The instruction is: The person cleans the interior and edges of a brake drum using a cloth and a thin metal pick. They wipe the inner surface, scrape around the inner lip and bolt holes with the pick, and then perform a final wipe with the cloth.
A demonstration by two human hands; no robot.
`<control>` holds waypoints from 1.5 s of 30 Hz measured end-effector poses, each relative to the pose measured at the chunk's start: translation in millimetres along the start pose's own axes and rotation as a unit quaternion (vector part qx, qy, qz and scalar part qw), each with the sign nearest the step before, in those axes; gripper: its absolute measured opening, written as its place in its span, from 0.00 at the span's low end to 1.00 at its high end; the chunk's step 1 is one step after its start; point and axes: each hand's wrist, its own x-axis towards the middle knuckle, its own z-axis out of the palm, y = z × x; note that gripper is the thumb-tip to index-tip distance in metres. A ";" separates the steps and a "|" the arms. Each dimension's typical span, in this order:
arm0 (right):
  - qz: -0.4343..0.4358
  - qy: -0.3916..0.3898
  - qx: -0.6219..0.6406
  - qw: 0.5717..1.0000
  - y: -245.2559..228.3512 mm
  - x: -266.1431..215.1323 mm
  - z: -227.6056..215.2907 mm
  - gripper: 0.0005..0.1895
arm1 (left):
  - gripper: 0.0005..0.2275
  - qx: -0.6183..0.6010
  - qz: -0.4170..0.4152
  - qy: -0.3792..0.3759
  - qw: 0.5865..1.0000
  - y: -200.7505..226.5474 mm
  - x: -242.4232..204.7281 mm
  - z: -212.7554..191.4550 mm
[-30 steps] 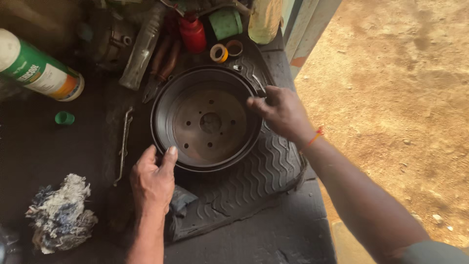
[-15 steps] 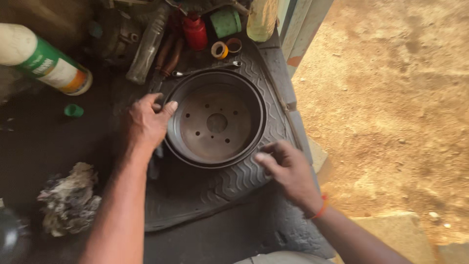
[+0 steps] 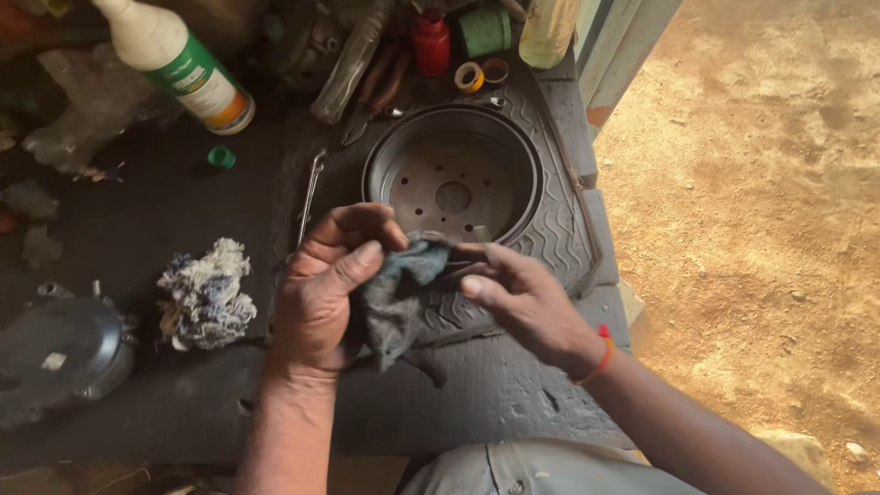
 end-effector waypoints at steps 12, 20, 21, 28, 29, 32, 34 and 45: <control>0.041 0.051 0.134 0.989 23.4 0.4 2.6 0.21 | 0.09 0.129 -0.041 -0.034 0.990 -20.6 -37.3 -4.4; -0.030 0.083 0.008 0.996 32.8 -8.6 -6.7 0.13 | 0.16 0.105 -0.230 0.047 0.966 -46.7 -40.2 15.2; -0.045 0.089 0.002 0.995 29.9 -8.4 -11.7 0.15 | 0.15 0.099 -0.286 0.073 0.950 -51.2 -38.7 16.7; -0.041 0.215 -0.071 0.973 4.4 -3.7 -58.4 0.12 | 0.16 0.347 -0.070 0.050 0.934 -90.4 2.1 31.4; -0.010 0.259 -0.097 0.961 0.1 -5.4 -65.9 0.14 | 0.16 0.413 -0.052 0.072 0.906 -93.3 11.0 35.4; 0.016 0.323 -0.127 0.938 -8.2 -17.8 -83.9 0.17 | 0.14 0.546 0.048 0.125 0.827 -101.2 49.3 51.1; 0.009 0.330 -0.140 0.933 -14.1 -28.2 -94.9 0.18 | 0.13 0.564 0.186 0.161 0.788 -106.1 75.0 62.5; 0.025 0.354 -0.090 0.930 3.6 -52.5 -134.2 0.24 | 0.12 0.642 0.178 0.171 0.726 -148.8 125.8 84.9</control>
